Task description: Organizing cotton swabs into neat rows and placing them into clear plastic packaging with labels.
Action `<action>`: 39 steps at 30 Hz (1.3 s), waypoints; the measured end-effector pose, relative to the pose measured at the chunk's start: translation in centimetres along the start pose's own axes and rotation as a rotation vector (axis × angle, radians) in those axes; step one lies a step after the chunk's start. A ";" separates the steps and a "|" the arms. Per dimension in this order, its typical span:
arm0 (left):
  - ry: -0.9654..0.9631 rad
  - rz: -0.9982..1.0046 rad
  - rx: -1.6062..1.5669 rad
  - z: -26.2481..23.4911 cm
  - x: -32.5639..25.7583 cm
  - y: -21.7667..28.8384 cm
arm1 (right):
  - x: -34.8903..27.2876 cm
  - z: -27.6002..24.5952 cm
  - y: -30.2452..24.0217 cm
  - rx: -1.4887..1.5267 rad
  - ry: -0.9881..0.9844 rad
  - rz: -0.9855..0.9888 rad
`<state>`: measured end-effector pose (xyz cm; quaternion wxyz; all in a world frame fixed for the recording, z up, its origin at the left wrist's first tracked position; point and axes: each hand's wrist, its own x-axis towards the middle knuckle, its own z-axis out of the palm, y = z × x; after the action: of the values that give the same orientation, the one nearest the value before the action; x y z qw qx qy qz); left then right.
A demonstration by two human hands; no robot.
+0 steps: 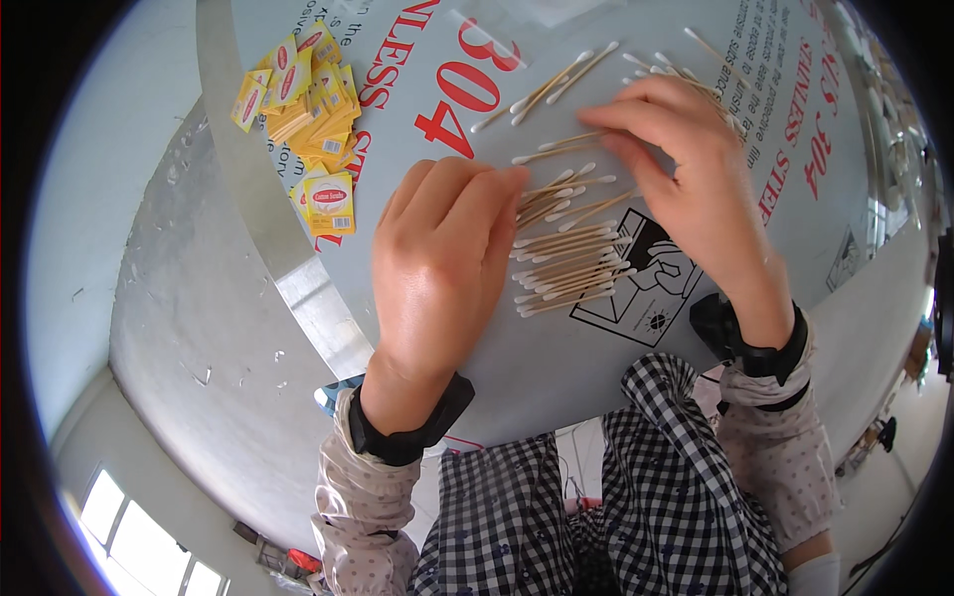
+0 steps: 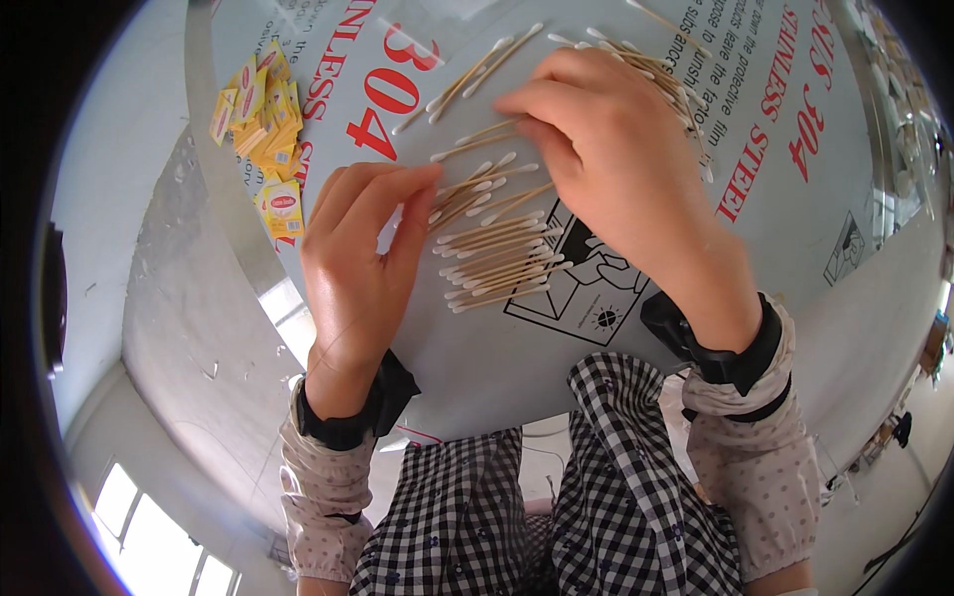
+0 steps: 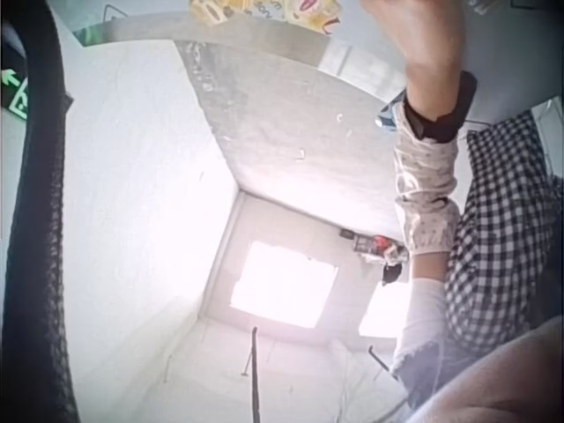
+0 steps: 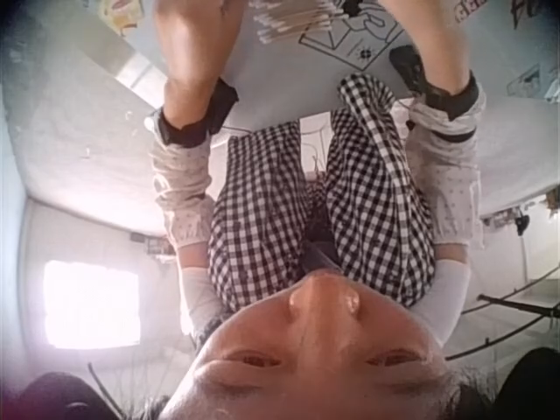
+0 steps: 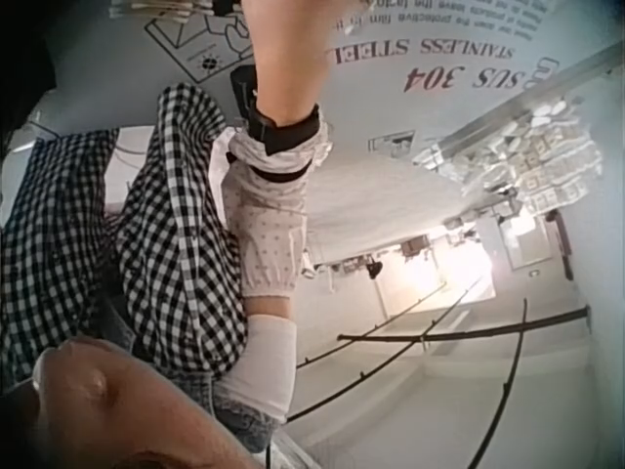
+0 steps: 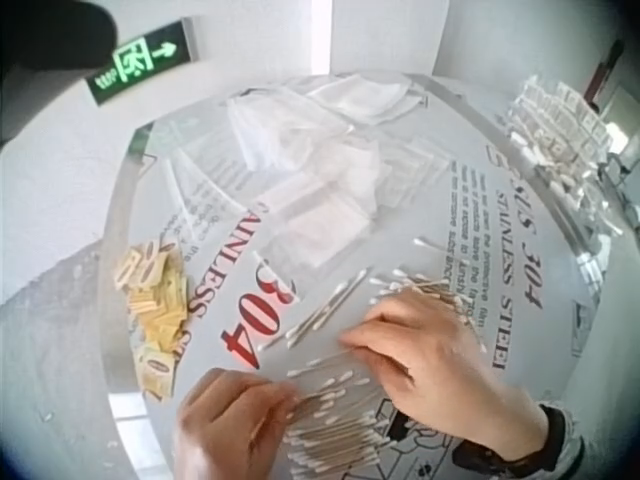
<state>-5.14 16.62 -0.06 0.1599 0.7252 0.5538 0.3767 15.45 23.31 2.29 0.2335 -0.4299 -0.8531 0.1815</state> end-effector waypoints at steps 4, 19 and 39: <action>0.038 -0.034 -0.041 -0.1 0.0 0.1 | 0.0 0.3 -0.1 0.040 0.006 -0.012; -0.036 0.000 0.019 0.2 0.1 0.0 | -0.7 -0.1 -0.1 0.044 -0.044 -0.045; -0.293 -0.013 -0.039 -1.4 2.3 -0.7 | 0.2 -0.8 -0.2 0.003 -0.139 -0.009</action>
<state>-6.39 18.70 1.24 0.2556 0.7656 0.5217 0.2765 15.64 23.51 3.05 0.1751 -0.4120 -0.8689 0.2113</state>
